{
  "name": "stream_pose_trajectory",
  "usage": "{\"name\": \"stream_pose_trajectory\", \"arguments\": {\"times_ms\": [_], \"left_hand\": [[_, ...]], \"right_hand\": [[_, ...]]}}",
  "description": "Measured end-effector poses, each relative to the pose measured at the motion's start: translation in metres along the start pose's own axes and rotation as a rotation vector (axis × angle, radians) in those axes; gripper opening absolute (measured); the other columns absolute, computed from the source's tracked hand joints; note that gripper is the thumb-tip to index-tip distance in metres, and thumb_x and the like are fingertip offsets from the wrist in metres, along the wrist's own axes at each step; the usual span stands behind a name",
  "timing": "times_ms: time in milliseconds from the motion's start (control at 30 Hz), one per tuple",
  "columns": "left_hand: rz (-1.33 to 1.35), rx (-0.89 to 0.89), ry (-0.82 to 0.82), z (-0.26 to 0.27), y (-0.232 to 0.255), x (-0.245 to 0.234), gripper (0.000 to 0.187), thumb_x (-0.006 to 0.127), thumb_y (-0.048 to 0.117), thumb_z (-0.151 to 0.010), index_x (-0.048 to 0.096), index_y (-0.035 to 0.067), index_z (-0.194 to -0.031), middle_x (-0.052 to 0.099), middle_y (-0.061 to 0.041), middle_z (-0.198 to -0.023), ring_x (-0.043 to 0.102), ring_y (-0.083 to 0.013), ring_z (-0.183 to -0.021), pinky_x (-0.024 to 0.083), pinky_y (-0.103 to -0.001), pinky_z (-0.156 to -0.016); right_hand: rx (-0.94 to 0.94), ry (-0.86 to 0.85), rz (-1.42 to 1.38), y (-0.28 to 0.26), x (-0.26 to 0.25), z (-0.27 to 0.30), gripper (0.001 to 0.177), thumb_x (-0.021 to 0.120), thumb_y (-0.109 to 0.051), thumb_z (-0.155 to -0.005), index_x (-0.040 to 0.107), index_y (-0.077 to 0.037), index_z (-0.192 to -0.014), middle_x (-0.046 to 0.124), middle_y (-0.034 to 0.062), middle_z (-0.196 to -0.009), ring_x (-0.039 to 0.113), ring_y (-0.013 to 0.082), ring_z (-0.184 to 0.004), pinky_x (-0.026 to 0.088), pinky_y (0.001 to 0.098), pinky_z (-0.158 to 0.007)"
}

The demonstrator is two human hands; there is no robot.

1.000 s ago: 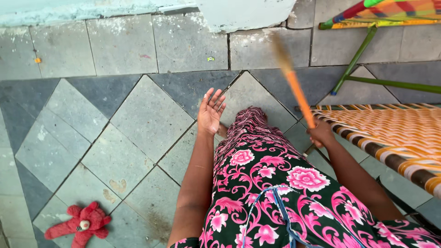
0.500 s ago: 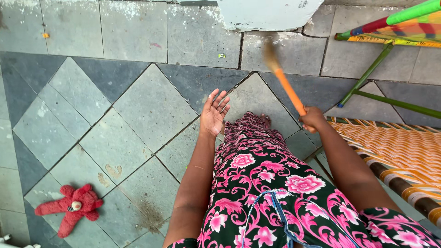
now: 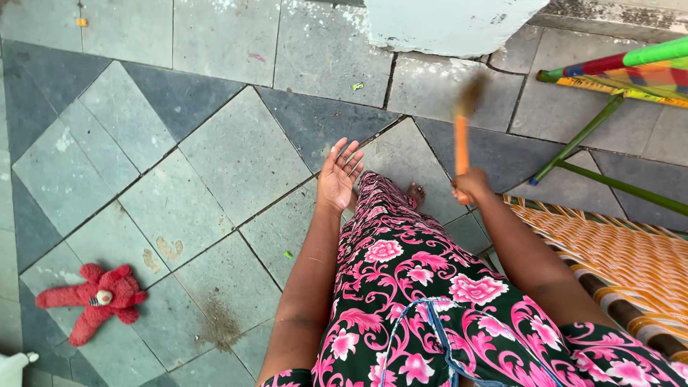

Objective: The person sweeps debris across a tiled floor using a hand broom and then picks up a red stuffed animal.

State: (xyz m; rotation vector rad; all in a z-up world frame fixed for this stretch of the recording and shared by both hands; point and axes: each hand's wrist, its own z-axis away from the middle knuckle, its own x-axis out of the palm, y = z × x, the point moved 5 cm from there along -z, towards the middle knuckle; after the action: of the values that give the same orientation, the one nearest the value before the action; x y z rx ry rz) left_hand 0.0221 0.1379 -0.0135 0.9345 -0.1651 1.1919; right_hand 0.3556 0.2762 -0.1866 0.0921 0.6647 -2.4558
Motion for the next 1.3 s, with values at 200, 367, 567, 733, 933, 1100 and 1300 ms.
{"name": "stream_pose_trajectory", "arguments": {"times_ms": [200,367,567,733,933,1100,1300], "left_hand": [[0.030,0.022,0.016,0.005,0.006,-0.013,0.050,0.045,0.037,-0.108,0.047,0.010,-0.150,0.063,-0.009,-0.141,0.063,-0.0227,-0.120,0.052,-0.039,-0.101],[0.047,0.065,0.041,0.010,0.014,-0.026,0.050,0.045,0.037,-0.108,0.048,0.010,-0.150,0.062,-0.009,-0.141,0.063,-0.0224,-0.121,0.052,-0.039,-0.101],[0.070,0.069,0.044,0.012,0.008,-0.030,0.050,0.046,0.038,-0.107,0.049,0.011,-0.149,0.062,-0.008,-0.142,0.062,-0.0220,-0.121,0.051,-0.039,-0.101],[0.075,0.052,0.045,0.010,0.004,-0.024,0.050,0.046,0.039,-0.107,0.048,0.012,-0.150,0.061,-0.009,-0.142,0.062,-0.0230,-0.122,0.051,-0.039,-0.102],[0.080,0.085,0.039,0.010,0.009,-0.020,0.050,0.045,0.038,-0.108,0.047,0.012,-0.151,0.061,-0.009,-0.143,0.061,-0.0233,-0.123,0.051,-0.039,-0.102],[0.091,0.122,0.055,0.018,0.000,-0.032,0.049,0.045,0.038,-0.108,0.048,0.012,-0.150,0.061,-0.009,-0.144,0.061,-0.0232,-0.123,0.050,-0.039,-0.102],[0.131,0.106,0.085,0.031,-0.012,-0.043,0.050,0.047,0.038,-0.107,0.050,0.012,-0.149,0.062,-0.009,-0.142,0.062,-0.0231,-0.123,0.051,-0.038,-0.101]], "right_hand": [[-0.139,-0.256,0.394,-0.035,0.014,0.016,0.066,0.073,0.001,-0.082,0.050,-0.009,-0.143,0.064,0.0086,-0.071,0.057,0.0179,-0.050,0.049,0.0355,-0.044],[-0.179,-0.172,0.449,-0.025,-0.005,0.045,0.068,0.071,0.000,-0.081,0.052,-0.011,-0.145,0.064,0.0092,-0.069,0.058,0.0179,-0.050,0.049,0.0366,-0.044],[-0.051,-0.013,0.573,-0.012,0.017,0.009,0.031,0.073,-0.002,-0.083,0.068,0.009,-0.111,0.069,0.0150,-0.071,0.068,0.0226,-0.053,0.054,0.0381,-0.046],[-0.079,-0.177,0.541,-0.003,0.028,0.010,0.028,0.074,-0.002,-0.082,0.069,0.007,-0.108,0.069,0.0142,-0.070,0.068,0.0210,-0.053,0.054,0.0373,-0.045],[-0.249,-0.187,0.449,-0.001,0.000,0.038,0.055,0.073,-0.001,-0.076,0.060,-0.015,-0.128,0.066,0.0113,-0.068,0.062,0.0193,-0.049,0.051,0.0366,-0.043],[-0.093,-0.058,0.594,0.002,0.009,0.021,0.026,0.072,-0.001,-0.085,0.066,0.008,-0.108,0.069,0.0158,-0.068,0.068,0.0231,-0.051,0.053,0.0383,-0.044],[-0.102,-0.436,0.385,-0.003,0.010,0.023,0.031,0.076,-0.003,-0.081,0.068,0.004,-0.110,0.061,0.0105,-0.067,0.058,0.0168,-0.049,0.048,0.0345,-0.043]]}}
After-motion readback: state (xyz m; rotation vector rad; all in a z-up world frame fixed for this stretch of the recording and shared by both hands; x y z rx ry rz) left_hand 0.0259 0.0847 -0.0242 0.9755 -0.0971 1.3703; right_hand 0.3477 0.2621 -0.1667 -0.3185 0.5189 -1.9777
